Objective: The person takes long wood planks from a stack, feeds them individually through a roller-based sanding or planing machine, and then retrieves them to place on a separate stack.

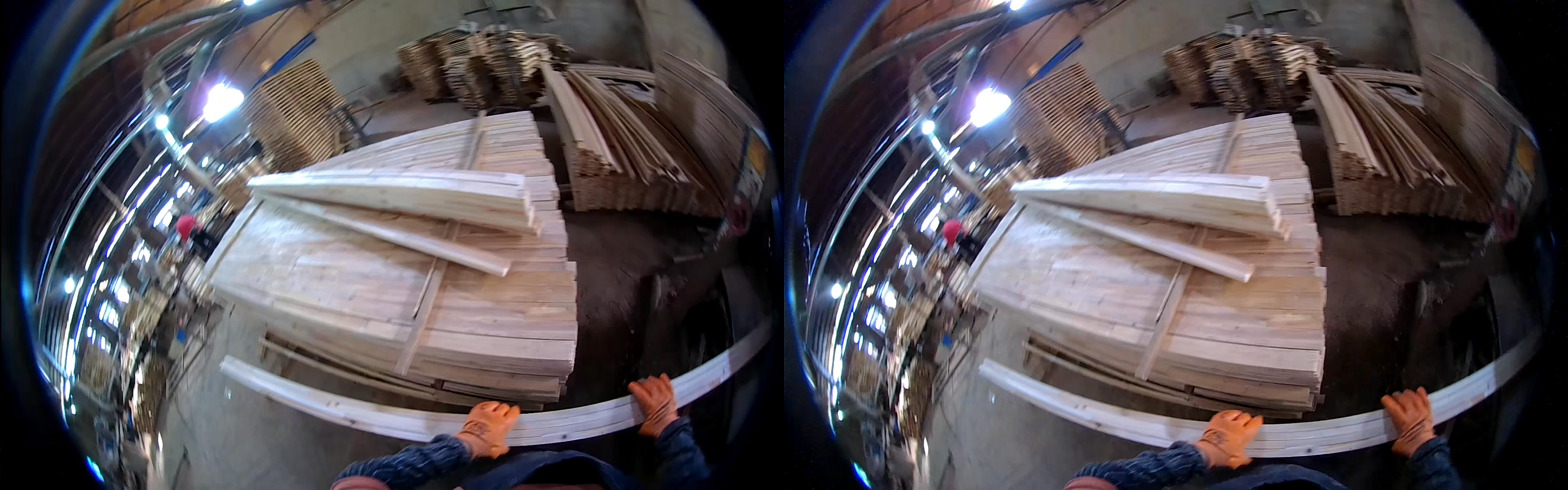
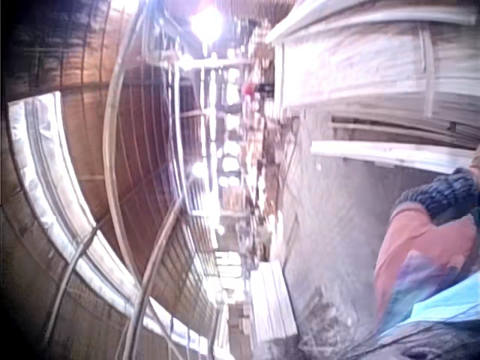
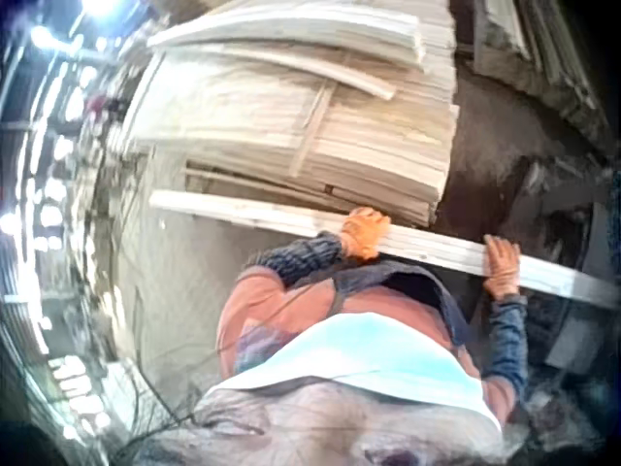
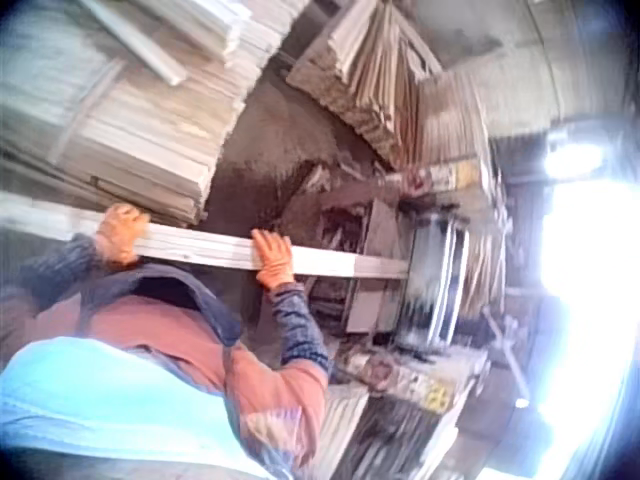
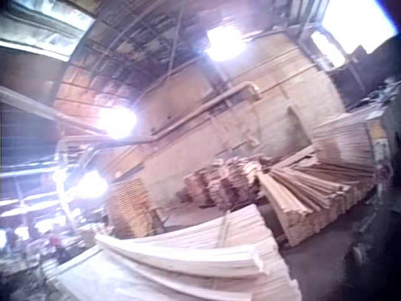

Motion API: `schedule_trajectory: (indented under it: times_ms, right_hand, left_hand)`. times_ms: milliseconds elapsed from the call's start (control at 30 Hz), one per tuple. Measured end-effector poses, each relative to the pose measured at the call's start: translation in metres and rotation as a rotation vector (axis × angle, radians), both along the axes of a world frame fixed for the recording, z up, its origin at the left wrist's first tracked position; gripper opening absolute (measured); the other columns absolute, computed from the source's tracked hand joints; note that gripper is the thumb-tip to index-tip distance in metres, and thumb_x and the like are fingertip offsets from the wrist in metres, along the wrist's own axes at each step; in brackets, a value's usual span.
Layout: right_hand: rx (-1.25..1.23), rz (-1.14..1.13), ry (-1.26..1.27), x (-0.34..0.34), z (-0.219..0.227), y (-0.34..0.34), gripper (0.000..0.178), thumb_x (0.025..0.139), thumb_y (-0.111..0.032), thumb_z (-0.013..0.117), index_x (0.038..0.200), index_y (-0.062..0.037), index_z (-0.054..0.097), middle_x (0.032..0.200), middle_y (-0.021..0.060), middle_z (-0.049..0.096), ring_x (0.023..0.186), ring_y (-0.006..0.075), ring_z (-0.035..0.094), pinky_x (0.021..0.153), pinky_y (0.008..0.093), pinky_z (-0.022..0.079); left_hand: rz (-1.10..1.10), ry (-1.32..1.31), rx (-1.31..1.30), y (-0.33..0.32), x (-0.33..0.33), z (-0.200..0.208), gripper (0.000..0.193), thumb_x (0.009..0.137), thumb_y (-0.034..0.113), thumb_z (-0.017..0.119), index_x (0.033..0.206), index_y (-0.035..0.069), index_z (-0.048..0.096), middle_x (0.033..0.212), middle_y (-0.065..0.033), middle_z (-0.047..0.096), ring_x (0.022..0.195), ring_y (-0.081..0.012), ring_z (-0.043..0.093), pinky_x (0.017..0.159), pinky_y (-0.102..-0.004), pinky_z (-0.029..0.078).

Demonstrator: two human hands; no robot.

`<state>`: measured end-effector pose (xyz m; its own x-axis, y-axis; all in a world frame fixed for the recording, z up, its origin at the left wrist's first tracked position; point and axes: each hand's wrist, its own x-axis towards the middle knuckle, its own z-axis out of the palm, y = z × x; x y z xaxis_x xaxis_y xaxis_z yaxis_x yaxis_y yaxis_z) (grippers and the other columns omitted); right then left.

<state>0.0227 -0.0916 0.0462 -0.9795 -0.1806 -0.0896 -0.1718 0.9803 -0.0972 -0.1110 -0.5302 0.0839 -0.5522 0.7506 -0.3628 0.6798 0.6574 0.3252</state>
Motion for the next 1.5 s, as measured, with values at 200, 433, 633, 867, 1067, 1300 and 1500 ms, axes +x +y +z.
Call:
schedule_trajectory:
  times_ms: [200, 433, 633, 867, 1067, 1300, 1500]
  right_hand:
    - [0.017, -0.134, -0.15, -0.005, -0.031, 0.033, 0.101, 0.047, -0.015, 0.09, 0.14, -0.0225, 0.052, 0.13, 0.0093, 0.062, 0.131, 0.0336, 0.054, 0.128, 0.0568, 0.019]
    - [0.028, -0.411, -0.04, 0.02, -0.053, 0.118, 0.103, 0.049, 0.0, 0.084, 0.144, -0.0185, 0.05, 0.15, 0.0144, 0.049, 0.151, 0.0391, 0.036, 0.132, 0.0509, 0.013]
    - [0.104, -0.589, 0.155, 0.048, -0.123, 0.147, 0.121, 0.05, 0.003, 0.08, 0.161, -0.0183, 0.037, 0.169, 0.0135, 0.031, 0.161, 0.0364, 0.018, 0.134, 0.0466, 0.006]
    - [-0.113, -0.13, 0.028, -0.027, -0.052, -0.039, 0.118, 0.045, -0.018, 0.09, 0.154, -0.0145, 0.045, 0.157, 0.0166, 0.044, 0.153, 0.0413, 0.033, 0.132, 0.059, 0.012]
    - [-0.039, -0.022, 0.051, -0.038, -0.061, -0.073, 0.127, 0.038, -0.033, 0.095, 0.154, -0.02, 0.046, 0.139, 0.0119, 0.057, 0.137, 0.035, 0.05, 0.13, 0.0577, 0.016]
    - [0.003, -0.284, -0.095, -0.013, -0.066, 0.024, 0.114, 0.044, -0.022, 0.092, 0.149, -0.0199, 0.048, 0.137, 0.0103, 0.054, 0.14, 0.0326, 0.047, 0.132, 0.0523, 0.01]
    - [0.136, -0.612, 0.005, 0.021, -0.096, 0.09, 0.122, 0.042, -0.015, 0.093, 0.154, -0.0203, 0.043, 0.157, 0.0127, 0.043, 0.157, 0.0365, 0.026, 0.134, 0.0477, 0.007]
  left_hand:
    - [0.038, -0.052, 0.242, 0.049, 0.015, -0.05, 0.1, 0.078, 0.05, 0.078, 0.159, 0.005, 0.04, 0.144, -0.0231, 0.056, 0.136, -0.0386, 0.052, 0.12, -0.0503, 0.036]
    - [0.122, 0.199, 0.126, -0.055, 0.0, -0.064, 0.111, 0.071, 0.051, 0.083, 0.163, 0.011, 0.034, 0.15, -0.0223, 0.052, 0.14, -0.0393, 0.049, 0.127, -0.051, 0.025]
    - [0.242, 0.099, -0.117, -0.112, -0.034, -0.021, 0.102, 0.073, 0.046, 0.085, 0.159, 0.014, 0.041, 0.151, -0.0193, 0.054, 0.143, -0.0378, 0.047, 0.126, -0.0498, 0.026]
    - [0.2, 0.029, -0.173, -0.004, -0.021, -0.02, 0.102, 0.074, 0.042, 0.084, 0.16, 0.012, 0.039, 0.15, -0.0211, 0.054, 0.143, -0.0382, 0.047, 0.126, -0.0462, 0.026]
    - [0.134, -0.005, 0.142, 0.037, -0.002, -0.024, 0.11, 0.073, 0.045, 0.085, 0.164, 0.013, 0.033, 0.156, -0.0221, 0.047, 0.146, -0.039, 0.044, 0.128, -0.0479, 0.025]
    - [0.174, 0.298, -0.029, -0.099, -0.028, -0.063, 0.111, 0.069, 0.046, 0.087, 0.162, 0.016, 0.036, 0.157, -0.0194, 0.048, 0.148, -0.0359, 0.043, 0.127, -0.0533, 0.026]
    - [0.271, 0.356, -0.232, -0.178, -0.051, -0.032, 0.105, 0.068, 0.047, 0.088, 0.157, 0.017, 0.043, 0.152, -0.015, 0.053, 0.145, -0.034, 0.045, 0.126, -0.0514, 0.026]
